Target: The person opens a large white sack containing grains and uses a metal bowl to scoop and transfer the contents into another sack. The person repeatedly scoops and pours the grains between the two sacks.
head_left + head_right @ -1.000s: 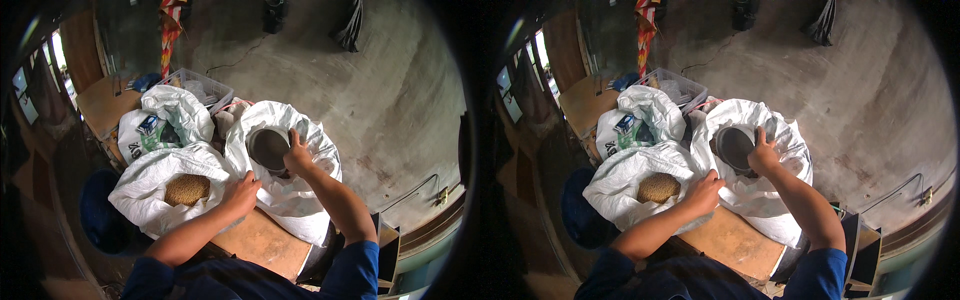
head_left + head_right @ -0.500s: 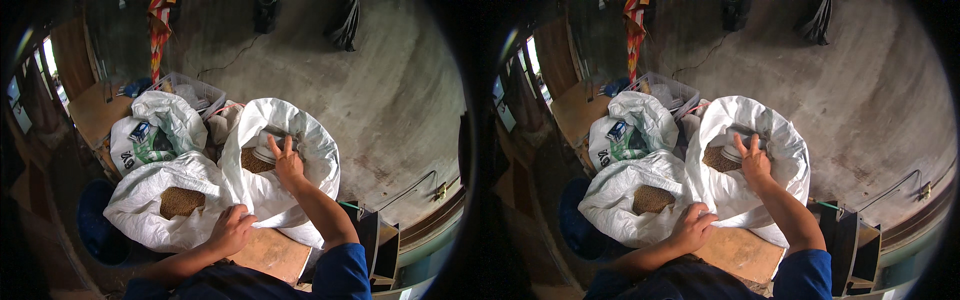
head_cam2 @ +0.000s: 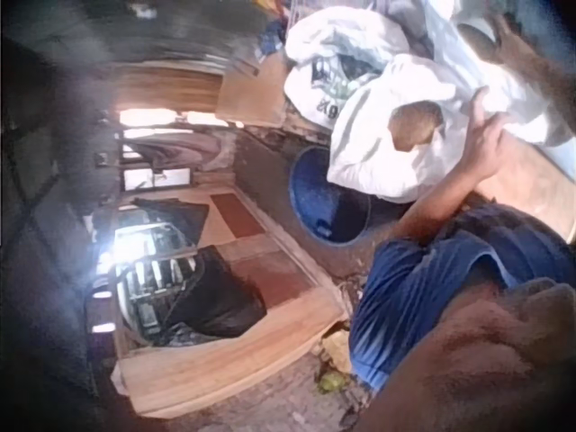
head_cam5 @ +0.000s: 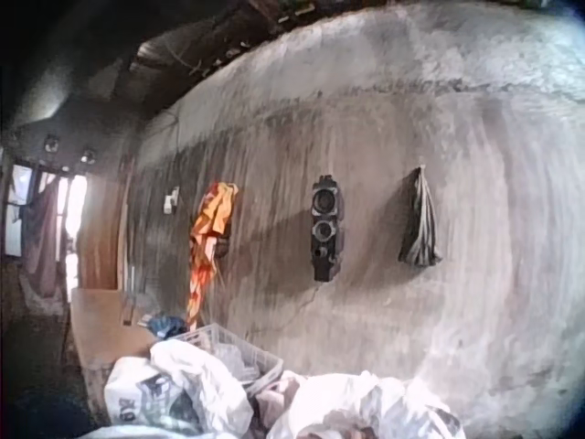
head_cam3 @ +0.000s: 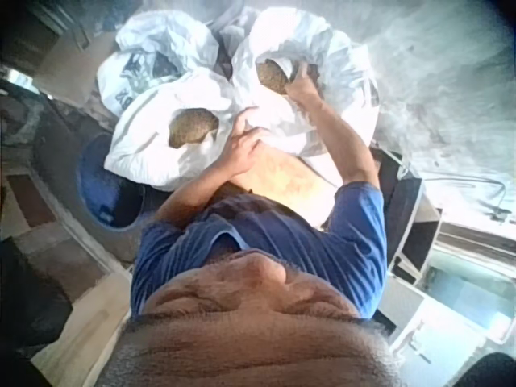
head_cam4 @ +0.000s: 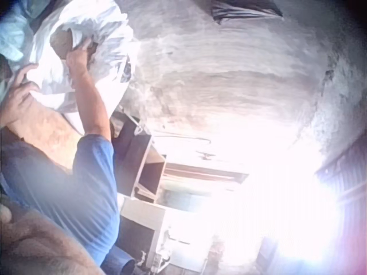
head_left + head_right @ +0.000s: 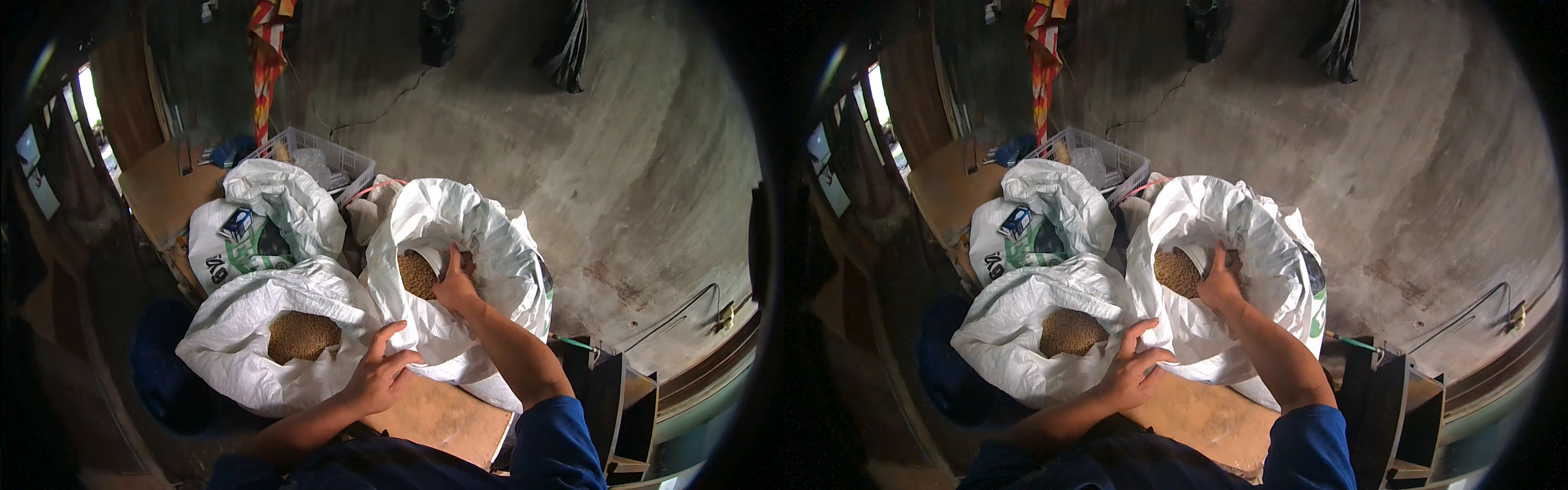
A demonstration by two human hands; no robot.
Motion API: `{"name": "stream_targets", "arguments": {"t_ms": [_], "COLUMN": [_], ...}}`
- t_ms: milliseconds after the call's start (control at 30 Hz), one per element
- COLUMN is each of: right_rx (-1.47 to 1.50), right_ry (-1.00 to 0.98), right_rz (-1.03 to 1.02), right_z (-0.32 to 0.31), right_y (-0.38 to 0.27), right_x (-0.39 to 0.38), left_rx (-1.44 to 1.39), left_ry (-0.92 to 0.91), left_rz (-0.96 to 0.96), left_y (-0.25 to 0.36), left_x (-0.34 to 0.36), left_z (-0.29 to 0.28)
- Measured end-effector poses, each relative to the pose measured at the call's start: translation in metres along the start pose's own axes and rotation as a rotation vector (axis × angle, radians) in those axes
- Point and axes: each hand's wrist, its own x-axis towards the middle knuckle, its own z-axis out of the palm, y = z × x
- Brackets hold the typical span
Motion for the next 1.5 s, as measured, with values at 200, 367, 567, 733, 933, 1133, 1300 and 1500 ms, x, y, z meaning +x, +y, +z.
{"name": "stream_targets", "arguments": {"t_ms": [200,367,567,733,933,1133,1300,1500], "right_rx": [0.232,0.352,0.769,1.220,1.296,1.514,1.600,1.599], "right_ry": [-0.196,-0.215,-0.293,-0.439,-0.667,-0.624,-0.523,-0.493], "right_rz": [0.136,0.152,0.290,0.359,0.609,0.648,0.626,0.540], "right_z": [-0.015,-0.011,-0.007,0.029,0.035,0.023,0.015,-0.030], "right_y": [-0.017,-0.021,-0.032,0.001,0.019,0.024,0.018,-0.007], "right_x": [-0.014,-0.021,-0.029,-0.008,0.004,-0.005,-0.020,-0.063], "left_rx": [-0.042,-0.059,-0.057,-0.086,-0.020,-0.025,0.006,0.104], "left_ry": [-0.048,-0.073,-0.003,-0.022,-0.017,-0.041,-0.058,0.081], "left_rz": [-0.022,-0.034,0.093,0.048,0.070,-0.019,-0.058,-0.035], "left_y": [-0.010,-0.008,-0.007,-0.003,-0.001,0.000,0.001,0.015], "left_x": [0.000,0.001,0.005,0.006,0.005,-0.007,-0.010,-0.020], "left_z": [0.000,-0.001,-0.002,0.001,-0.005,-0.014,-0.018,-0.032]}}
